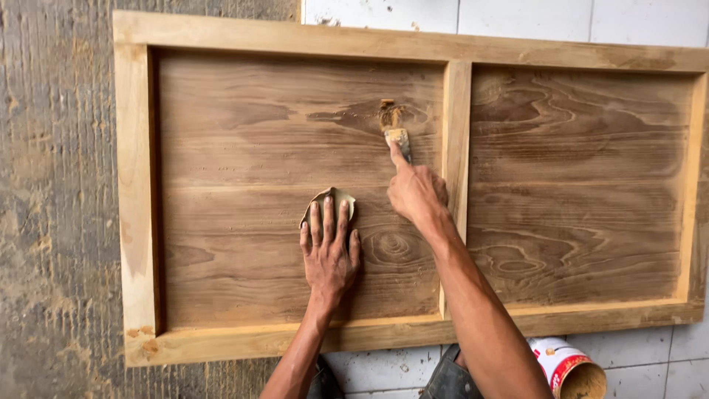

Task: The person sands the surface and edges of a large wooden tray using a sanding block. They then use a putty knife to scrape a small area on the wood before resuming sanding with the block.

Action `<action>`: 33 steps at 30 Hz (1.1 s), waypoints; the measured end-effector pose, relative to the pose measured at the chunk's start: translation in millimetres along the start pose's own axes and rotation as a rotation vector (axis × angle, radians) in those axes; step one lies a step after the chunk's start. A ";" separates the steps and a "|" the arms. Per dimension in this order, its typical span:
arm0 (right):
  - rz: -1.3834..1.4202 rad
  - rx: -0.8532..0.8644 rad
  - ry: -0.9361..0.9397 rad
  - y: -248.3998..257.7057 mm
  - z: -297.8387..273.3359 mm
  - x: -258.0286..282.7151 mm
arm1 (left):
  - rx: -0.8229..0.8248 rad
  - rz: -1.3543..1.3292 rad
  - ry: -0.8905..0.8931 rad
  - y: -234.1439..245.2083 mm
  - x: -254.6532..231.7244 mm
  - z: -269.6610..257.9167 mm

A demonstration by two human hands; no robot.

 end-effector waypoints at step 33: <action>0.755 -0.705 -0.574 -127.7 -140.1 -284.7 | 1.034 -0.717 -0.416 32.8 -64.4 139.2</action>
Point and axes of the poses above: each hand's wrist, its own z-axis towards the middle knuckle, its own y-axis out of the back of the hand, x = y × z, the point moved 4 cm from there along z, towards the middle knuckle, and after that the axes turned 4 degrees about y, right-handed, at the moved point
